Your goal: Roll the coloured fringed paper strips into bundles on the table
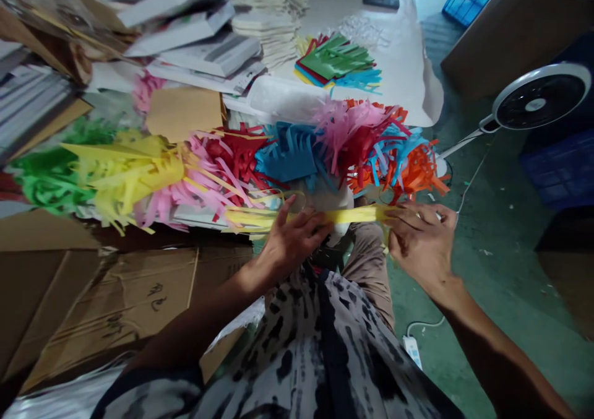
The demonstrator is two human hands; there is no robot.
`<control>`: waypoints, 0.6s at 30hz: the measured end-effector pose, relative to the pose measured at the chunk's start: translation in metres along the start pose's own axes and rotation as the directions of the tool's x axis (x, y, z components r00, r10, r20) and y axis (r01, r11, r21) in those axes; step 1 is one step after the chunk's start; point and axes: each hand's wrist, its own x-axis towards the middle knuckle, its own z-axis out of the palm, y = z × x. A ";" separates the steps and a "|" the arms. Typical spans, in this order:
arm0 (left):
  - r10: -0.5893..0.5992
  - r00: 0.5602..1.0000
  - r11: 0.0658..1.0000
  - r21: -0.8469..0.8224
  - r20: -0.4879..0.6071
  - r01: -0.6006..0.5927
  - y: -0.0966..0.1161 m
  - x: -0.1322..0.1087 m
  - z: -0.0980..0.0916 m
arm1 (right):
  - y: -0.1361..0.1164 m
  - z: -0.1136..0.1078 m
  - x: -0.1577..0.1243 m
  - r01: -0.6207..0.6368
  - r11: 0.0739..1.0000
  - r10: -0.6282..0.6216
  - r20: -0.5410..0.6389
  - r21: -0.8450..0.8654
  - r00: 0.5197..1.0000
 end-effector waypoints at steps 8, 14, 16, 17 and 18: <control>-0.074 0.997 0.989 -0.123 0.030 0.077 -0.013 -0.017 -0.007 | -0.040 0.029 0.025 0.018 0.993 -0.042 0.200 0.119 0.979; -0.295 0.930 0.955 -0.038 -0.218 0.294 -0.040 -0.045 -0.042 | -0.023 0.037 0.026 0.126 0.986 -0.145 0.172 0.113 0.974; -0.304 0.910 0.952 -0.049 -0.282 0.303 -0.034 -0.037 -0.045 | -0.023 0.038 0.026 0.157 0.984 -0.168 0.153 0.083 0.974; -0.280 0.915 0.960 -0.080 -0.291 0.268 -0.027 -0.028 -0.043 | -0.024 0.039 0.027 0.166 0.984 -0.175 0.148 0.069 0.973; -0.238 0.929 0.969 -0.128 -0.284 0.209 -0.019 -0.017 -0.040 | -0.025 0.040 0.028 0.172 0.984 -0.178 0.145 0.055 0.973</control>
